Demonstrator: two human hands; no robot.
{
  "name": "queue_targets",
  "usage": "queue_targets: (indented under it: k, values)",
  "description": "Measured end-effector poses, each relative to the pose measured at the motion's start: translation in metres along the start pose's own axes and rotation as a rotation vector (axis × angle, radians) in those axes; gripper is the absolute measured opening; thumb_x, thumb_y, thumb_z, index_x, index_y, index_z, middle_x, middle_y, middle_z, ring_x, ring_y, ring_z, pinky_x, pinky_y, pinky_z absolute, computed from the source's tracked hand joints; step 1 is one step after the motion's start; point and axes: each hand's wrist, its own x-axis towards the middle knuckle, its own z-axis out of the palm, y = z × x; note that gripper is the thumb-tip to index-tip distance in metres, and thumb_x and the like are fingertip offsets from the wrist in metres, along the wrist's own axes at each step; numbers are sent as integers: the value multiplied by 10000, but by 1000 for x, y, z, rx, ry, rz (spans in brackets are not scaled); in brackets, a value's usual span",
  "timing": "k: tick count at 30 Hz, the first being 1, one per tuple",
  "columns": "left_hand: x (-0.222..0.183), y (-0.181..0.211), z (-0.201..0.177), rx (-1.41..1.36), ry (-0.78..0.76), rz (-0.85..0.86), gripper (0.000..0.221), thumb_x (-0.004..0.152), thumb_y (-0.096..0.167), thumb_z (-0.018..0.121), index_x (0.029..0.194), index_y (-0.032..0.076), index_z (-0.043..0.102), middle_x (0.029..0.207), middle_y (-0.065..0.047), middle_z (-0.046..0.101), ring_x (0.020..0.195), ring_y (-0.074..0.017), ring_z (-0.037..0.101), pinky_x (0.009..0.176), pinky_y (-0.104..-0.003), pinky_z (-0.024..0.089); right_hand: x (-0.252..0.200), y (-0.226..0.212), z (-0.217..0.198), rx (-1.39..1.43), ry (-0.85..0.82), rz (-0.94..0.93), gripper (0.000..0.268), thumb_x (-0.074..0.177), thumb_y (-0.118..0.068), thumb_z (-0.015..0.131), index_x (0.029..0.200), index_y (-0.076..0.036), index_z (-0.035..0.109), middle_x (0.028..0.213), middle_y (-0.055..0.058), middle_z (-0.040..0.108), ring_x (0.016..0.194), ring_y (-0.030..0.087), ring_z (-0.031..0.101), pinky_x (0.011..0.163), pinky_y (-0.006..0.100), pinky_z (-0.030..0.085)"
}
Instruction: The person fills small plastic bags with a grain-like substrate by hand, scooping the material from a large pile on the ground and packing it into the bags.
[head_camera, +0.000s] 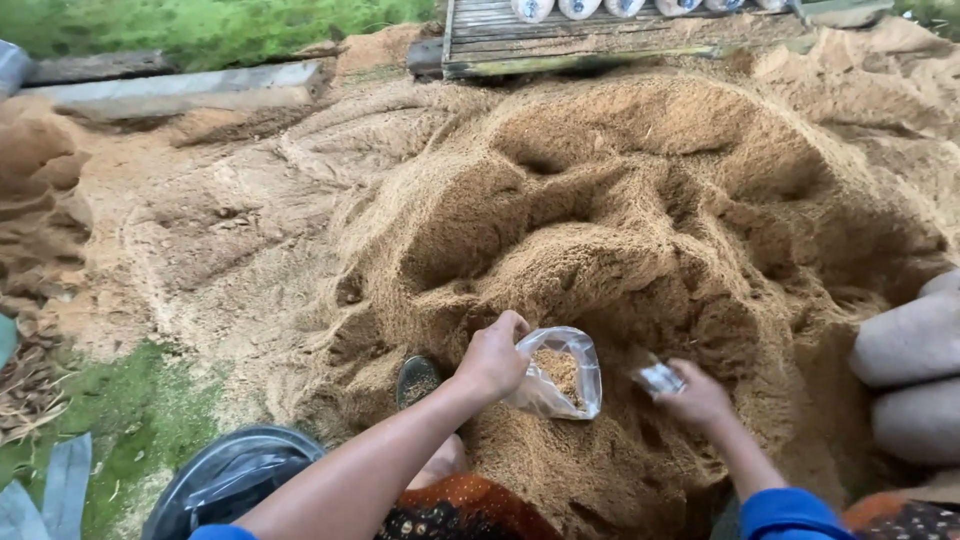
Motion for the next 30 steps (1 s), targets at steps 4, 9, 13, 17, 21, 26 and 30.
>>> queue_targets:
  k: [4, 9, 13, 17, 21, 26, 30]
  values:
    - [-3, 0, -3, -14, -5, -19, 361, 879, 134, 629, 1240, 129, 633, 1265, -246, 684, 1244, -405, 631, 1016, -489, 538, 59, 71, 39, -453, -1, 22, 749, 668, -510, 868, 1362, -376, 619, 1169, 46, 798, 1147, 268, 743, 973, 406, 609]
    - [10, -19, 4, -28, 13, -37, 364, 837, 167, 662, 1201, 164, 665, 1200, -227, 719, 1217, -378, 654, 995, -472, 546, 109, 87, 63, -622, 2, -7, 748, 686, -602, 791, 1364, -380, 566, 1186, 60, 754, 1141, 306, 743, 961, 440, 616]
    - [12, -17, 6, -47, 6, -39, 377, 834, 145, 663, 1210, 164, 665, 1176, -239, 722, 1212, -381, 656, 988, -476, 547, 111, 23, 76, -571, -69, -48, 636, 768, -378, 764, 1355, -183, 618, 1196, 190, 758, 1187, 361, 707, 1014, 459, 582]
    - [8, -10, 4, -61, 8, -13, 369, 836, 119, 640, 1203, 142, 676, 1179, -234, 721, 1215, -387, 649, 981, -500, 541, 112, -1, 85, -507, -107, -16, 598, 759, -317, 786, 1325, -172, 661, 1200, 167, 764, 1199, 337, 702, 998, 459, 583]
    - [23, -25, 9, -48, 26, 13, 356, 834, 155, 659, 1189, 169, 679, 1187, -184, 731, 1220, -358, 651, 983, -477, 547, 111, 18, 81, -342, -76, -4, 741, 650, -245, 928, 1333, -109, 676, 1204, 232, 762, 1201, 399, 690, 996, 519, 576]
    - [29, -26, 15, -11, 1, 3, 343, 844, 169, 672, 1187, 185, 674, 1222, -149, 717, 1221, -348, 650, 986, -464, 553, 97, 14, 55, -60, -121, 10, 645, 613, -131, 963, 1200, -83, 700, 924, 233, 787, 813, 370, 792, 658, 435, 664]
    - [62, -39, 30, 11, -33, -25, 388, 837, 151, 665, 1220, 211, 664, 1259, -129, 697, 1227, -326, 644, 985, -440, 555, 73, -5, 14, -4, -143, -151, 863, 602, -35, 963, 1392, -86, 622, 1127, 314, 733, 1002, 428, 728, 719, 499, 603]
